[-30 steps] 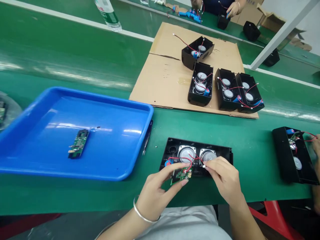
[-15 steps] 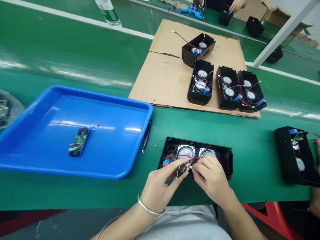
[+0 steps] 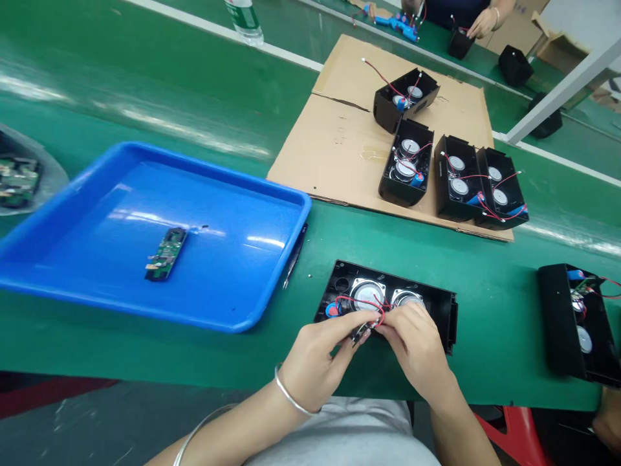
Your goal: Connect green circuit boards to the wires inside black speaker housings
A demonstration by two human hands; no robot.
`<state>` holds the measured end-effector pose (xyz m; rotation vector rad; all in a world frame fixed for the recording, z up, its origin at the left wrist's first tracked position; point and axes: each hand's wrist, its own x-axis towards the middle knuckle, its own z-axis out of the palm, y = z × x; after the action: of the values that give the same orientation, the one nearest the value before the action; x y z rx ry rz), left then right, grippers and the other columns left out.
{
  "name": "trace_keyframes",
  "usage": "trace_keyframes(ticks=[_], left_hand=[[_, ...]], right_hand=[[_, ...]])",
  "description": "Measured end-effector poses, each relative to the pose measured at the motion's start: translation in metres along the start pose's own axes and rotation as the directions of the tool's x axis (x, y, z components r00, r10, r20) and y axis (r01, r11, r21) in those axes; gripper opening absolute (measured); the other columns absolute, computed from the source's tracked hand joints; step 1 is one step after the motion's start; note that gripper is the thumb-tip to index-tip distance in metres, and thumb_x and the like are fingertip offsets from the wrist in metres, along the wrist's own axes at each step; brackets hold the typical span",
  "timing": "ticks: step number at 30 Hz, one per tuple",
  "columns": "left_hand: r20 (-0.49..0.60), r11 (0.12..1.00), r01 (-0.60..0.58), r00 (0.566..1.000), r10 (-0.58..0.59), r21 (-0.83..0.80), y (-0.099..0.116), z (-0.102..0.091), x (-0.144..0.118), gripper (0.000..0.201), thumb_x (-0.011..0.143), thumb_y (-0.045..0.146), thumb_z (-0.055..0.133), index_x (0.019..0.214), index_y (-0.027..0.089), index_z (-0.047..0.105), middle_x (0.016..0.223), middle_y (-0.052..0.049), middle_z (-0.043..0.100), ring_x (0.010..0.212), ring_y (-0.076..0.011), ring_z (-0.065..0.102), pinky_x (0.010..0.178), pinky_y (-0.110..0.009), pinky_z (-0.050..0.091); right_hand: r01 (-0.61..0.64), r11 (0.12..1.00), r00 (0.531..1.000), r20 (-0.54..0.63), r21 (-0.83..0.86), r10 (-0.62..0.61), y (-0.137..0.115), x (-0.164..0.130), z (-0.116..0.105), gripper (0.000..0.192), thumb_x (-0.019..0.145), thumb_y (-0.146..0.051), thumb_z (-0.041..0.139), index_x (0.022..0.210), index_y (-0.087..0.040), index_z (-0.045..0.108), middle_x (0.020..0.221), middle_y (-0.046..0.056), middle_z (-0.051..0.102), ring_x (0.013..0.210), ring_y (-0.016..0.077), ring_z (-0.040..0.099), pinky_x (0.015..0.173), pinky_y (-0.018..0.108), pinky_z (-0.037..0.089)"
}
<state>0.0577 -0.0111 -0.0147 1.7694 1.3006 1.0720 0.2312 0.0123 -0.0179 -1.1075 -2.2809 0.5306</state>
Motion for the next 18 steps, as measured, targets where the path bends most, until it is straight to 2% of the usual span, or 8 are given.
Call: trace_keyframes(ticks=[4,9,12,15,18], left_hand=[[0.042,0.997,0.032,0.999,-0.029,-0.063,0.001,-0.004,0.001,0.031,0.082,0.007,0.047,0.100,0.023,0.067,0.088,-0.001,0.076,0.061,-0.0128,0.070,0.071,-0.024,0.058],[0.037,0.991,0.068,0.997,-0.064,-0.114,0.000,-0.002,-0.001,0.034,0.081,0.007,0.046,0.101,0.023,0.067,0.087,-0.002,0.076,0.066,-0.0137,0.071,0.067,-0.023,0.057],[0.033,0.990,0.066,0.998,-0.062,-0.125,-0.001,-0.003,-0.001,0.033,0.081,0.006,0.045,0.099,0.023,0.067,0.087,-0.001,0.075,0.067,-0.0130,0.070,0.065,-0.020,0.056],[0.015,0.992,0.067,0.998,-0.065,-0.103,0.000,-0.007,-0.001,0.028,0.081,0.010,0.047,0.098,0.022,0.066,0.086,-0.001,0.076,0.062,-0.0125,0.069,0.059,-0.019,0.056],[-0.019,0.990,0.114,0.993,-0.116,-0.084,0.002,-0.013,-0.002,0.024,0.082,0.015,0.051,0.100,0.022,0.065,0.084,0.001,0.075,0.052,-0.0108,0.065,0.055,-0.019,0.056]], right_hand=[[0.007,1.000,1.000,0.014,0.009,-0.007,-0.001,0.000,0.000,0.019,0.096,-0.020,0.044,0.108,-0.014,0.057,0.075,0.004,0.060,0.066,0.0159,0.050,0.061,0.030,0.042],[0.029,0.999,0.999,-0.023,0.045,-0.028,-0.002,0.004,0.001,0.017,0.095,-0.016,0.046,0.106,-0.014,0.058,0.081,0.006,0.064,0.069,0.0157,0.051,0.063,0.030,0.044],[0.013,0.999,1.000,0.009,0.035,-0.013,-0.003,0.007,0.000,0.016,0.095,-0.018,0.045,0.100,-0.014,0.060,0.076,0.005,0.063,0.067,0.0160,0.050,0.061,0.029,0.043],[-0.044,0.997,0.998,0.044,0.067,0.041,-0.004,0.010,-0.003,0.019,0.095,-0.028,0.047,0.091,-0.016,0.061,0.080,0.005,0.060,0.069,0.0157,0.053,0.061,0.028,0.046],[-0.152,0.976,0.988,0.006,0.153,0.153,-0.006,0.014,-0.003,0.024,0.091,-0.037,0.052,0.104,-0.018,0.059,0.100,0.008,0.059,0.066,0.0128,0.055,0.060,0.027,0.050]])
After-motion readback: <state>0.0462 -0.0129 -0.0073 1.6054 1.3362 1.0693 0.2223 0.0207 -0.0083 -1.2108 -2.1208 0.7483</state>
